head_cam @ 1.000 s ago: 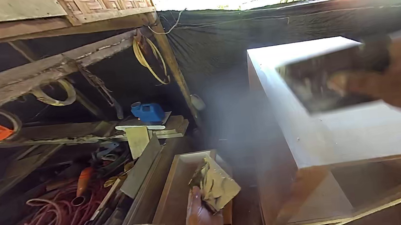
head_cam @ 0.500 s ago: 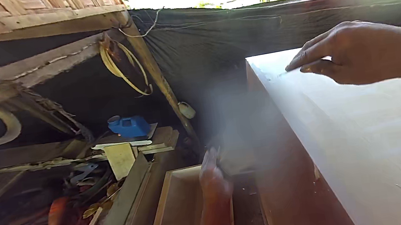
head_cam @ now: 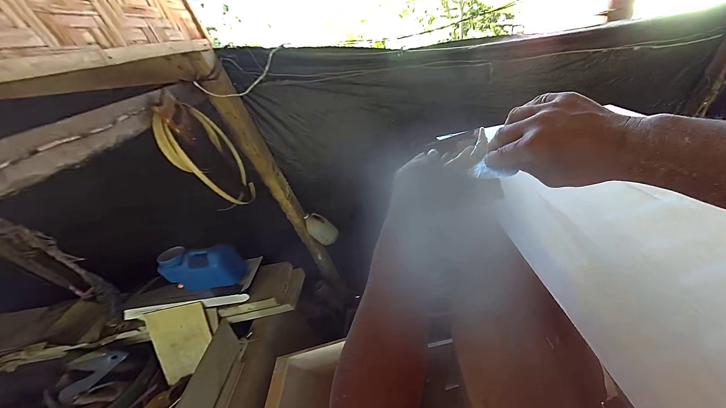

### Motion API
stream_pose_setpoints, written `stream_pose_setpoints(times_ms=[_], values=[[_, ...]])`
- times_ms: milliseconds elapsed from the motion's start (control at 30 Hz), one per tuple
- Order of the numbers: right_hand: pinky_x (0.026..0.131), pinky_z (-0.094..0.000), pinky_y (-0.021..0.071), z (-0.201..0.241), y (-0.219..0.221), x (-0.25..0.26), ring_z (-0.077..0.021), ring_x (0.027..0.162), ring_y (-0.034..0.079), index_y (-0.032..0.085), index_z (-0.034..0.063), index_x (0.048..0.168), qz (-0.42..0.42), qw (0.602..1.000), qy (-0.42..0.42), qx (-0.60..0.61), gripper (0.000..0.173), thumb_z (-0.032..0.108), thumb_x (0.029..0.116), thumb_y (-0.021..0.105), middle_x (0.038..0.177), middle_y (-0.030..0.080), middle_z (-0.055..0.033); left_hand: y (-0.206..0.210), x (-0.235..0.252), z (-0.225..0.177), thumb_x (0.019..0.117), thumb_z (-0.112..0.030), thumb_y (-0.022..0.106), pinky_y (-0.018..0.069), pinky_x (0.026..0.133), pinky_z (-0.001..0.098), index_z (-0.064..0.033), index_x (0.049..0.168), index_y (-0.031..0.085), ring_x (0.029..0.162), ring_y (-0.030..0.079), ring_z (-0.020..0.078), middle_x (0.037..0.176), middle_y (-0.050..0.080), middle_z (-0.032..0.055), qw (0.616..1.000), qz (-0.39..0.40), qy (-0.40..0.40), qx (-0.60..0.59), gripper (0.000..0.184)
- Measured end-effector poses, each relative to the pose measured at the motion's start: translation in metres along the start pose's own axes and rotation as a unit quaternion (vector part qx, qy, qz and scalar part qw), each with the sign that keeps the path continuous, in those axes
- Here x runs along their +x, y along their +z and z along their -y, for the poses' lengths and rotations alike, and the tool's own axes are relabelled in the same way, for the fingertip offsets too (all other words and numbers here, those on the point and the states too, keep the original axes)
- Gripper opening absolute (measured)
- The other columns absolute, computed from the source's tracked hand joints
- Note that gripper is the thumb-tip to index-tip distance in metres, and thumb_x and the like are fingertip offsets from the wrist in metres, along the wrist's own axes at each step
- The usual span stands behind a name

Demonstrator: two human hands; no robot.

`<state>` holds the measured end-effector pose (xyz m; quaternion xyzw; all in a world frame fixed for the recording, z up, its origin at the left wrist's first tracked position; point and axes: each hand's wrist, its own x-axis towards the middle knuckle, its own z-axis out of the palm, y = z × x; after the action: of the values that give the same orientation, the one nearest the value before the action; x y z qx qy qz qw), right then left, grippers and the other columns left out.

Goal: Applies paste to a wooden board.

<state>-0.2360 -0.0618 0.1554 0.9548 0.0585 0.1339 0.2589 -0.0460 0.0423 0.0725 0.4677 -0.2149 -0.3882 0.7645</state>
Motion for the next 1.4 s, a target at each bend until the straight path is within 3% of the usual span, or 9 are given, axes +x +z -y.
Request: stream_pose_setpoints(times_ms=[100, 200, 367, 533, 667, 800, 1067, 1200, 1400], values=[[0.080, -0.0509, 0.0548, -0.007, 0.001, 0.001, -0.0252, 0.100, 0.069, 0.076, 0.0225, 0.114, 0.048, 0.998, 0.028, 0.030, 0.027, 0.016, 0.1002, 0.054, 0.110, 0.074, 0.0007, 0.004, 0.024, 0.002, 0.1055, -0.023, 0.049, 0.0588, 0.077, 0.0472, -0.0048, 0.120, 0.060, 0.094, 0.068, 0.0269, 0.107, 0.066, 0.0157, 0.999, -0.049, -0.002, -0.006, 0.026], [0.082, -0.0568, 0.0549, -0.019, -0.007, 0.006, -0.0260, 0.101, 0.070, 0.076, 0.0223, 0.116, 0.147, 0.980, 0.112, 0.073, 0.024, 0.023, 0.1043, 0.055, 0.111, 0.074, -0.0015, -0.001, 0.045, 0.004, 0.1054, -0.020, 0.047, 0.0577, 0.081, 0.0489, -0.0067, 0.124, 0.057, 0.103, 0.066, 0.0291, 0.116, 0.063, 0.0169, 0.994, -0.100, 0.008, -0.030, 0.025], [0.075, -0.0588, 0.0518, -0.036, 0.007, 0.023, -0.0301, 0.088, 0.069, 0.074, 0.0150, 0.102, 0.284, 0.927, 0.233, 0.080, 0.019, 0.023, 0.1044, 0.056, 0.090, 0.071, -0.0079, -0.045, 0.056, 0.023, 0.1046, -0.019, 0.048, 0.0569, 0.085, 0.0503, -0.0055, 0.132, 0.054, 0.111, 0.063, 0.0310, 0.127, 0.059, 0.0182, 0.984, -0.167, -0.002, -0.062, 0.031], [0.073, -0.0585, 0.0511, -0.060, 0.042, 0.044, -0.0306, 0.082, 0.067, 0.070, 0.0088, 0.093, 0.241, 0.913, 0.303, 0.127, 0.020, 0.022, 0.1030, 0.060, 0.084, 0.068, -0.0114, -0.080, 0.041, 0.067, 0.1076, -0.022, 0.044, 0.0572, 0.086, 0.0483, -0.0035, 0.131, 0.055, 0.108, 0.065, 0.0298, 0.124, 0.062, 0.0181, 0.966, -0.185, -0.038, -0.177, 0.031], [0.077, -0.0613, 0.0509, -0.076, 0.074, 0.075, -0.0343, 0.090, 0.068, 0.071, 0.0090, 0.097, 0.239, 0.906, 0.331, 0.114, 0.019, 0.023, 0.1024, 0.059, 0.091, 0.070, -0.0145, -0.104, 0.032, 0.100, 0.1082, -0.025, 0.045, 0.0574, 0.084, 0.0476, -0.0061, 0.134, 0.051, 0.109, 0.063, 0.0310, 0.127, 0.059, 0.0189, 0.953, -0.190, -0.073, -0.223, 0.032], [0.084, -0.0662, 0.0505, -0.088, 0.108, 0.097, -0.0375, 0.101, 0.068, 0.074, 0.0121, 0.105, 0.226, 0.902, 0.350, 0.109, 0.020, 0.024, 0.1019, 0.059, 0.101, 0.072, -0.0159, -0.119, 0.020, 0.111, 0.1083, -0.020, 0.043, 0.0582, 0.080, 0.0486, -0.0018, 0.128, 0.053, 0.101, 0.066, 0.0312, 0.116, 0.062, 0.0209, 0.944, -0.191, -0.056, -0.264, 0.029], [0.090, -0.0675, 0.0492, -0.110, 0.150, 0.131, -0.0394, 0.110, 0.067, 0.074, 0.0135, 0.112, 0.217, 0.890, 0.389, 0.102, 0.021, 0.022, 0.1014, 0.058, 0.110, 0.072, -0.0178, -0.160, 0.002, 0.147, 0.1091, -0.019, 0.042, 0.0582, 0.083, 0.0487, 0.0002, 0.127, 0.056, 0.100, 0.067, 0.0299, 0.113, 0.065, 0.0203, 0.948, -0.201, -0.051, -0.240, 0.030], [0.092, -0.0687, 0.0487, -0.115, 0.170, 0.140, -0.0394, 0.116, 0.065, 0.073, 0.0178, 0.121, 0.216, 0.890, 0.393, 0.088, 0.025, 0.020, 0.0998, 0.059, 0.117, 0.072, -0.0168, -0.176, -0.006, 0.165, 0.1092, -0.020, 0.043, 0.0584, 0.082, 0.0488, -0.0005, 0.128, 0.057, 0.098, 0.068, 0.0289, 0.111, 0.066, 0.0197, 0.949, -0.216, -0.059, -0.223, 0.031], [0.095, -0.0684, 0.0476, -0.108, 0.184, 0.152, -0.0394, 0.123, 0.061, 0.070, 0.0235, 0.128, 0.216, 0.879, 0.415, 0.094, 0.034, 0.015, 0.0964, 0.061, 0.127, 0.069, -0.0154, -0.187, -0.011, 0.177, 0.1100, -0.021, 0.042, 0.0578, 0.086, 0.0503, -0.0024, 0.134, 0.055, 0.103, 0.068, 0.0298, 0.117, 0.066, 0.0199, 0.950, -0.207, -0.070, -0.224, 0.033]])
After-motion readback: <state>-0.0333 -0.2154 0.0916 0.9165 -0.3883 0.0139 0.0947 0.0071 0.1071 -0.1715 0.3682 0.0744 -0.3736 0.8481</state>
